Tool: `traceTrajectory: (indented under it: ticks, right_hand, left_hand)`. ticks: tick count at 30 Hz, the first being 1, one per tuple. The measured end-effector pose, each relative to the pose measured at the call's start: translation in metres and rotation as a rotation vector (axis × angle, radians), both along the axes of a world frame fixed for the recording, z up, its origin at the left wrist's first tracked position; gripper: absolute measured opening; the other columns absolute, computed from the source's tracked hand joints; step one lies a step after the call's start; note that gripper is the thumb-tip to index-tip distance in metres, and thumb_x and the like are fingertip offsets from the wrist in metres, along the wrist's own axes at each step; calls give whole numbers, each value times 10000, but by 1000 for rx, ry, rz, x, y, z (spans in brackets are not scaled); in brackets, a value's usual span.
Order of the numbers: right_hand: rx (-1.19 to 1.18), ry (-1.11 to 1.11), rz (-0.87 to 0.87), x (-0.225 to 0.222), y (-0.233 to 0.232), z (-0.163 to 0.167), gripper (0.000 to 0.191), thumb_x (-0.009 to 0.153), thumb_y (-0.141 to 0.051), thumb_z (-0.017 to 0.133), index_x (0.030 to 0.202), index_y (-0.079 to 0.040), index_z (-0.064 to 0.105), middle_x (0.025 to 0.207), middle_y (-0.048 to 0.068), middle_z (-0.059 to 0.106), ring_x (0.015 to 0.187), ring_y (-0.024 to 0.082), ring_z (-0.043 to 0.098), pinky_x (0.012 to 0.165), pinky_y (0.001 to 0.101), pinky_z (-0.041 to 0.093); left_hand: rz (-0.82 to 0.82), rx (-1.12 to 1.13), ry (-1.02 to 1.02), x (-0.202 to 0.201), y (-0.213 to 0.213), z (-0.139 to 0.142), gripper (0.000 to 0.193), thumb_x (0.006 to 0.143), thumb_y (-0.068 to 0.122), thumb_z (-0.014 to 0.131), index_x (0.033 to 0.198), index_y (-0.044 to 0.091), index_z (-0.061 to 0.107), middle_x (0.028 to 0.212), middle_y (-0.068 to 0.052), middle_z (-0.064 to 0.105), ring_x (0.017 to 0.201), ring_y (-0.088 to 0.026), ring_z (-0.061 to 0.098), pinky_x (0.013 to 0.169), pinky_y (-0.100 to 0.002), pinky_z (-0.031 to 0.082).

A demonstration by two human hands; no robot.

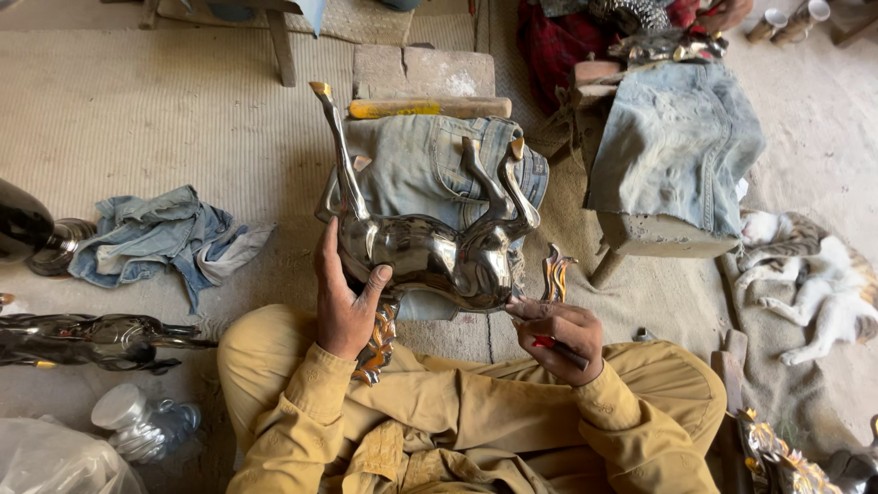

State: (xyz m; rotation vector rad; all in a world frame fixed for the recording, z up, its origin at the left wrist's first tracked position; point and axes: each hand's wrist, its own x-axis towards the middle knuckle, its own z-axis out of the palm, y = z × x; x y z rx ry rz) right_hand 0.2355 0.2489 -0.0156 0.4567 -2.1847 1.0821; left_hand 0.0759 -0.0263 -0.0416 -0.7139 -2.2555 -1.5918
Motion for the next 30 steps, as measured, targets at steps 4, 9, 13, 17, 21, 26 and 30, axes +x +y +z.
traceTrajectory:
  ticks: [4,9,13,17,21,26,30]
  right_hand:
    - [-95,45,-15,2,-1,-9,163,869,50,748,851,-31,608,1063,175,766,1039,300,774,907,401,644]
    - [-413,7,-417,-9,13,-26,135,926,16,677,860,-42,575,1191,222,726,1022,317,792,797,421,636]
    - [-645,35,-276,-32,30,-37,141,1006,42,680,928,-30,587,1089,263,729,1205,359,738,1109,495,542]
    - [-1228,-59,36,-42,32,-37,177,944,55,690,907,-44,549,1176,318,712,1160,358,714,1054,458,569]
    - [-1294,-33,70,-39,25,-21,174,917,68,674,888,-33,534,1170,327,731,1124,358,710,1001,438,590]
    - [-1090,10,-24,-28,17,15,183,960,81,664,909,-23,522,1103,293,702,1204,365,711,1043,470,618]
    - [-1130,-25,-124,-15,-2,50,172,963,88,660,916,-7,525,1072,253,720,1192,362,713,1019,482,619]
  left_hand:
    - [26,-34,29,1,-2,0,870,998,447,694,1612,-7,277,1608,-271,361,1501,-417,369,1237,-495,314]
    - [280,-253,6,28,-20,-1,656,938,416,735,1389,31,453,1250,-219,526,1197,-348,511,1027,-472,438]
    - [98,-225,-192,46,-36,-4,597,969,394,689,1358,21,432,924,-164,629,836,-269,619,738,-419,502]
    - [36,-256,-165,45,-37,2,704,957,369,685,1458,-2,358,779,-138,641,660,-270,637,585,-417,495]
    - [17,-354,-395,47,-35,21,851,940,355,693,1585,32,244,731,-195,652,641,-303,650,613,-429,505]
    - [-311,64,-297,56,-47,60,672,1006,265,645,1545,6,337,1209,-162,687,942,-215,733,765,-329,592]
    - [-456,55,-515,48,-73,106,580,976,241,638,1476,16,450,867,-79,778,755,-97,698,627,-264,548]
